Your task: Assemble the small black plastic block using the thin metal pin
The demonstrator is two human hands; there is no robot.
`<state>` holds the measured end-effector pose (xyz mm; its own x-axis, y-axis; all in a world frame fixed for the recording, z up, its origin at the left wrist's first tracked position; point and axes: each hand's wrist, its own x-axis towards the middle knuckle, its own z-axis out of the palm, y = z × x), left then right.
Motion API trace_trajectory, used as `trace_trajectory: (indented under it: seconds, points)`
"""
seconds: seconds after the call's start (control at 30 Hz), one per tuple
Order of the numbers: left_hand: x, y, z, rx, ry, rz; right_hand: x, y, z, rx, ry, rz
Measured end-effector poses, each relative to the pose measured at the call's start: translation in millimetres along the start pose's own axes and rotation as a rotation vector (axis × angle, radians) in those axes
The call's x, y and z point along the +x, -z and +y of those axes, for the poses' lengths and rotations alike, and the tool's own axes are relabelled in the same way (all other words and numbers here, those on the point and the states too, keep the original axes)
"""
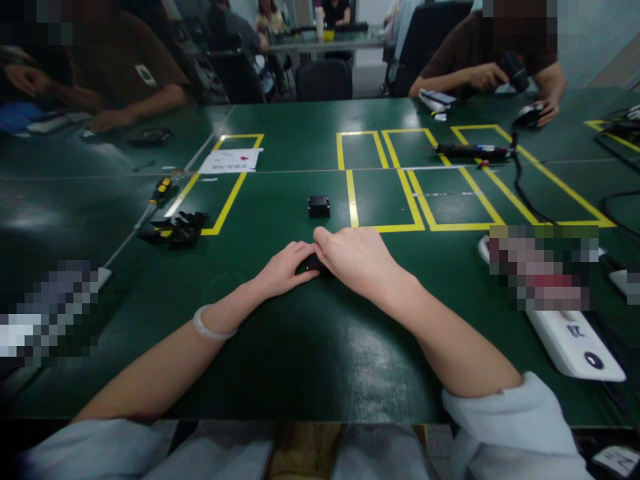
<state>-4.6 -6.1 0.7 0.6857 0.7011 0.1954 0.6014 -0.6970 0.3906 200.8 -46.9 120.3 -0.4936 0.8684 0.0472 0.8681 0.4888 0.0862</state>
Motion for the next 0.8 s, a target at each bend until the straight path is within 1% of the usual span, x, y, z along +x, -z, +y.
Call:
trace_trajectory:
  seconds: [0.27, 0.53, 0.7, 0.8]
  points:
    - [-0.3, 0.8, 0.3, -0.009, -0.005, 0.002, -1.3, -2.4, -0.1, 0.094, 0.001, 0.045]
    - [0.1, 0.4, 0.2, -0.001, 0.0, 0.004, 0.6, -0.3, -0.2, -0.001, -0.013, -0.002]
    - [-0.4, 0.2, 0.0, -0.007, -0.006, 0.013, -0.9, -1.3, 0.5, 0.088, 0.012, 0.033]
    - [-0.2, 0.5, 0.6, -0.011, -0.008, 0.012, -1.4, -0.6, -0.4, 0.102, 0.009, 0.033]
